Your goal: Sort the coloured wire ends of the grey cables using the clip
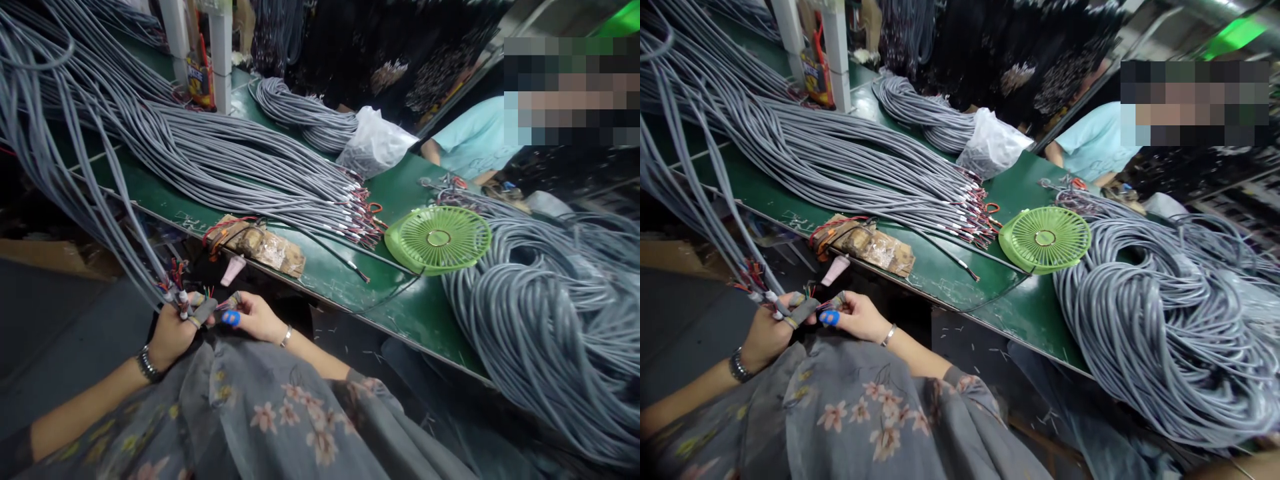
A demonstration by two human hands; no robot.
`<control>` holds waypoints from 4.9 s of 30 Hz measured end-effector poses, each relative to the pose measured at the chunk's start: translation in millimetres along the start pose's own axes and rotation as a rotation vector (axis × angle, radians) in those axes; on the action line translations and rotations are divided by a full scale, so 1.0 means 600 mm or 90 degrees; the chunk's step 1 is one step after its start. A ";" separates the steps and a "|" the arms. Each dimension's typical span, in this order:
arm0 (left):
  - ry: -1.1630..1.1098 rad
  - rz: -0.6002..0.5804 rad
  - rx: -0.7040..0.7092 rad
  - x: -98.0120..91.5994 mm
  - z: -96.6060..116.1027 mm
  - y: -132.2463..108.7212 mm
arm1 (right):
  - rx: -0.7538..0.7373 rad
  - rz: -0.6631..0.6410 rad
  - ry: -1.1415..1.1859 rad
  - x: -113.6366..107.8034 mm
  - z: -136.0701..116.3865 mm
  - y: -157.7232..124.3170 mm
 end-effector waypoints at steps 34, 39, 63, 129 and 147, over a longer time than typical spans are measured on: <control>-0.032 -0.068 -0.011 0.002 -0.003 -0.002 | -0.027 0.063 0.072 0.026 -0.011 0.027; -0.013 -0.135 -0.006 0.014 -0.006 -0.001 | -0.011 0.073 0.037 0.025 -0.006 0.031; -0.075 -0.092 -0.020 0.009 0.000 0.000 | -0.017 0.112 0.089 0.024 0.000 0.026; -0.205 -0.117 -0.065 0.022 0.025 0.019 | 0.007 0.127 0.326 0.000 -0.044 0.053; -0.142 -0.128 -0.031 0.017 0.018 0.010 | 0.043 0.110 0.382 0.006 -0.037 0.053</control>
Point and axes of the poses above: each hand's wrist, its own y-axis towards the middle knuckle, its own x-axis out of the palm, z = x × y, the point moved 9 cm from there along y, towards the middle knuckle, and after that the axes turned 12 degrees about y, right-handed, at the moved point
